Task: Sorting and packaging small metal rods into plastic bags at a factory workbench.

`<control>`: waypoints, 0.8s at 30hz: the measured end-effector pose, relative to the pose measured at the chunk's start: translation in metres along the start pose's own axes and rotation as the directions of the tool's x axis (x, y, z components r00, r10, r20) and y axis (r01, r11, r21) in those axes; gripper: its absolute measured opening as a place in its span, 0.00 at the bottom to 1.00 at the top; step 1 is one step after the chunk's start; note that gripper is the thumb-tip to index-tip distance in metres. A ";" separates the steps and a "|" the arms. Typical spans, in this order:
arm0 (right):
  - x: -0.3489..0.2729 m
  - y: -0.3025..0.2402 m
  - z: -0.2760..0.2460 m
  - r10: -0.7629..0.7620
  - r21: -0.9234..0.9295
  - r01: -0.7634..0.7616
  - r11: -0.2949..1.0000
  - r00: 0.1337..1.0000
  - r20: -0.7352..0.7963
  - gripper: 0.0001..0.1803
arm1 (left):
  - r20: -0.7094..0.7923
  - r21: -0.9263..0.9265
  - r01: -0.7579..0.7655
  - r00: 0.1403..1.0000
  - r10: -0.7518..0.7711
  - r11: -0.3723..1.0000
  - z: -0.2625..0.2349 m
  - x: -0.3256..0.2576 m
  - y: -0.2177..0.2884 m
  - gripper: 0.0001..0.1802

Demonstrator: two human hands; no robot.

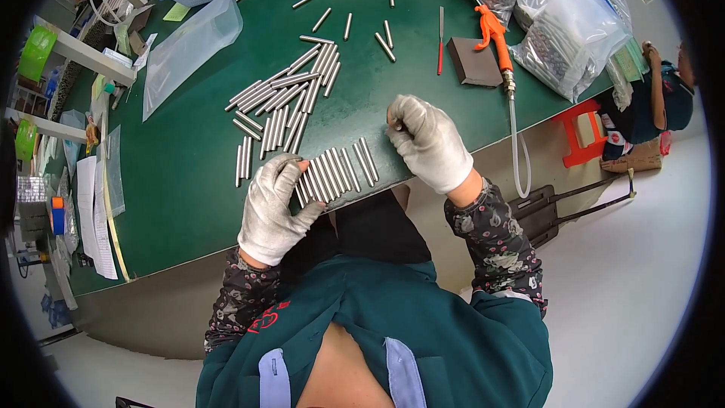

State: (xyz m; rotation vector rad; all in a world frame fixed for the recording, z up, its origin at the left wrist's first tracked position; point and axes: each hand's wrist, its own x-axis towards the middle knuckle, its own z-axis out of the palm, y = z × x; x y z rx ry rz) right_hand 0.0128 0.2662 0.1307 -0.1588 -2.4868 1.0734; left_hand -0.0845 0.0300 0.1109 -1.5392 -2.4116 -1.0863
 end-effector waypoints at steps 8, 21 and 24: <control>-0.014 -0.013 -0.007 -0.306 -0.110 0.361 0.926 0.888 0.342 0.15 | 0.036 0.003 0.035 0.999 -0.035 0.999 -0.001 0.000 0.001 0.33; 0.057 0.009 -0.009 -0.013 -0.438 0.019 0.899 1.000 0.017 0.20 | 0.031 0.020 0.029 0.999 -0.030 0.999 -0.002 0.000 0.003 0.30; 0.093 0.028 -0.004 0.158 -0.567 -0.168 0.806 0.985 -0.067 0.21 | 0.036 0.009 0.039 0.999 -0.039 0.999 0.000 0.000 0.005 0.29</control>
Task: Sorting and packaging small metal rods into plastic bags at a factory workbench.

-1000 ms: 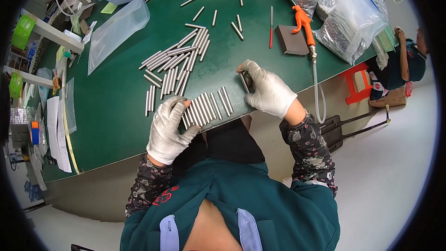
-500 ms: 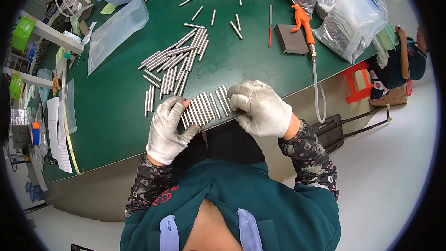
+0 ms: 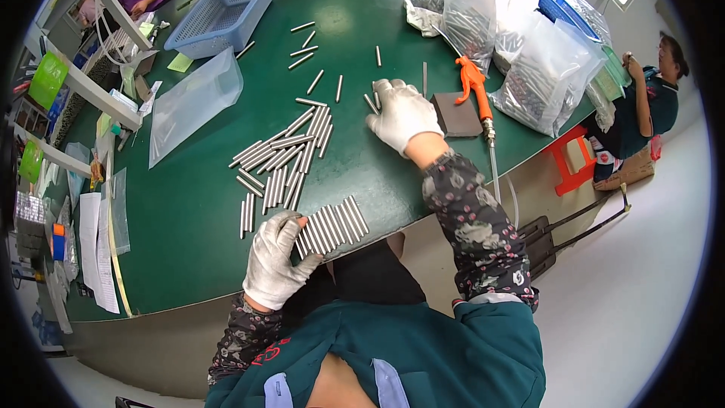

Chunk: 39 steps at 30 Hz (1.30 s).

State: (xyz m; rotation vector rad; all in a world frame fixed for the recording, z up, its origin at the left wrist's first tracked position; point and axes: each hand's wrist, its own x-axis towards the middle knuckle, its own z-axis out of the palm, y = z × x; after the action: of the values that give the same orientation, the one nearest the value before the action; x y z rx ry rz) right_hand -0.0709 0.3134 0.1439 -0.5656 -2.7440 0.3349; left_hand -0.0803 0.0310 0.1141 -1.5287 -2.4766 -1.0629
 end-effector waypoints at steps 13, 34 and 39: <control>-0.047 -0.022 -0.016 0.069 -0.170 -0.018 0.985 0.951 0.302 0.15 | 0.001 -0.021 0.022 1.000 -0.022 1.000 -0.002 0.007 -0.001 0.29; 0.122 0.000 0.014 0.485 -0.173 -0.458 0.872 0.855 0.182 0.27 | 0.068 -0.071 0.073 0.995 -0.068 0.995 -0.006 0.003 0.000 0.31; 0.108 0.002 0.020 0.341 -0.150 -0.307 0.940 0.859 0.381 0.25 | 0.070 -0.079 0.070 0.995 -0.065 0.994 -0.008 0.003 -0.001 0.33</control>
State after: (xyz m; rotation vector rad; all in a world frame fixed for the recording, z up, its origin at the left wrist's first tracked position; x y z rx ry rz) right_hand -0.1715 0.3570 0.1535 -1.1027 -3.0593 0.4604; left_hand -0.0848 0.0287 0.1206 -1.5369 -2.5773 -1.1550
